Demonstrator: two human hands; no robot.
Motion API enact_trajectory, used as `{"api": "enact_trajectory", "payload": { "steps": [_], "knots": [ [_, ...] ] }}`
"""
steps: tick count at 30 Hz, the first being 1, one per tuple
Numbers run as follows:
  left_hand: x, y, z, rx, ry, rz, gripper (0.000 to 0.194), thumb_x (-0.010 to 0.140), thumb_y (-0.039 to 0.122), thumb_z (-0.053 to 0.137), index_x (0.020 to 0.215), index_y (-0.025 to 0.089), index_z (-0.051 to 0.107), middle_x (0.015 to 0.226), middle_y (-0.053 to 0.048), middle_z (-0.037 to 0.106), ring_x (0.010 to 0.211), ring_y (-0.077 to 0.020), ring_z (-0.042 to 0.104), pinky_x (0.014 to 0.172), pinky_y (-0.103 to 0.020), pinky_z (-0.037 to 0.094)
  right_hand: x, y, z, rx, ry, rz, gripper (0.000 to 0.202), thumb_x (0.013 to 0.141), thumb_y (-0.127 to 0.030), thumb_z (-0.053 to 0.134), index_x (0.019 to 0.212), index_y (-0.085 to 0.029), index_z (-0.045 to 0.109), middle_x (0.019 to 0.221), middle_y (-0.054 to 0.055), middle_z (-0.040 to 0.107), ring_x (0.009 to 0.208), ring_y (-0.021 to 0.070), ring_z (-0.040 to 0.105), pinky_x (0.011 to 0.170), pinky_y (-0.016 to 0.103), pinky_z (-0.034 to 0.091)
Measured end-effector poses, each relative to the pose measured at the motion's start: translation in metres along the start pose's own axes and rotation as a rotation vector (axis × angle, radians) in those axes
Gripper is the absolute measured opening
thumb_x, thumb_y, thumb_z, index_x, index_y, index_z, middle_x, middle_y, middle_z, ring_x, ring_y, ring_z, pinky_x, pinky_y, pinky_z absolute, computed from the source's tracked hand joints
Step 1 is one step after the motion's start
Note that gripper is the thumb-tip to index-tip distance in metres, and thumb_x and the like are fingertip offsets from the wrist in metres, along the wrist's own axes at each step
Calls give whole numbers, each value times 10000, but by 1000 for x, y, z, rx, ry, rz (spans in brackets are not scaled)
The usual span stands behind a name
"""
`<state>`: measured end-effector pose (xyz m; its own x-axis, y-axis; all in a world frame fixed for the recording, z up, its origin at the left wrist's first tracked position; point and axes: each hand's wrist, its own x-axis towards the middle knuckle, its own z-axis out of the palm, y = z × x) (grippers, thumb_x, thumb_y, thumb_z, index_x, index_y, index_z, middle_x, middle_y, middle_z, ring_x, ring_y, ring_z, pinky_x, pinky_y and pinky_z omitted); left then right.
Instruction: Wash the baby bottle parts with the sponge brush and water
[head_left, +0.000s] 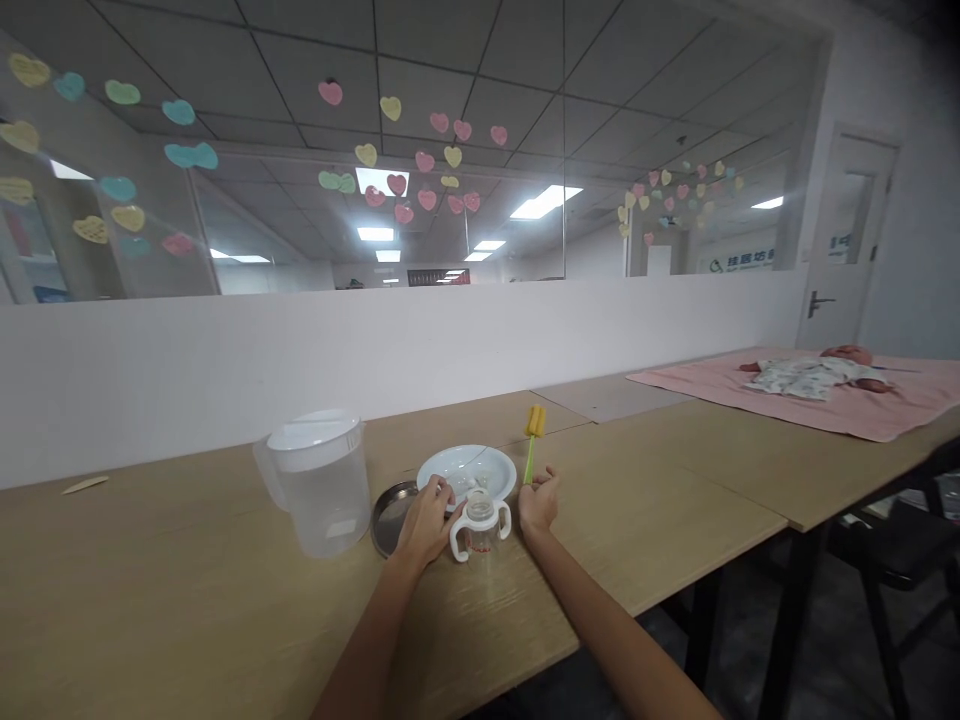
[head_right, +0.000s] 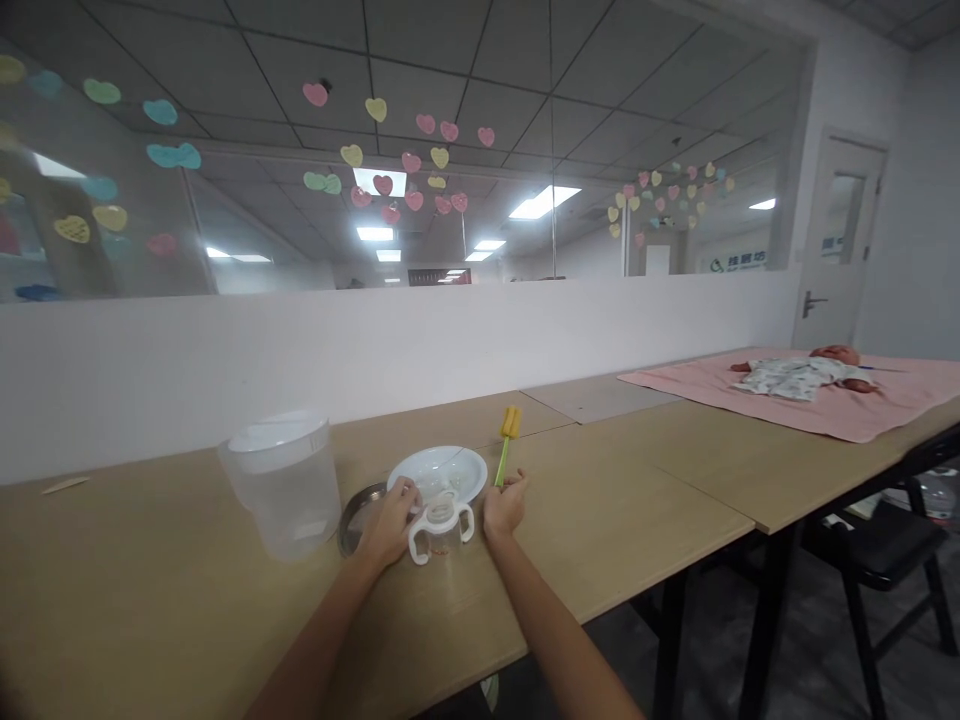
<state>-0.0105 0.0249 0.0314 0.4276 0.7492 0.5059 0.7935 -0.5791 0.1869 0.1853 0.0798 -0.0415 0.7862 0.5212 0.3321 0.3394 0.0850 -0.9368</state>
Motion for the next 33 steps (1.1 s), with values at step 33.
{"api": "enact_trajectory", "payload": {
  "steps": [33],
  "knots": [
    [-9, -38, 20, -588, 656, -452, 223, 717, 77, 490, 917, 165, 536, 969, -76, 623, 932, -167, 614, 860, -341, 501, 37, -58, -2, -334, -366, -365, 370, 805, -467, 419, 736, -234, 697, 695, 69, 660, 547, 176, 508, 519, 262, 246]
  ]
}}
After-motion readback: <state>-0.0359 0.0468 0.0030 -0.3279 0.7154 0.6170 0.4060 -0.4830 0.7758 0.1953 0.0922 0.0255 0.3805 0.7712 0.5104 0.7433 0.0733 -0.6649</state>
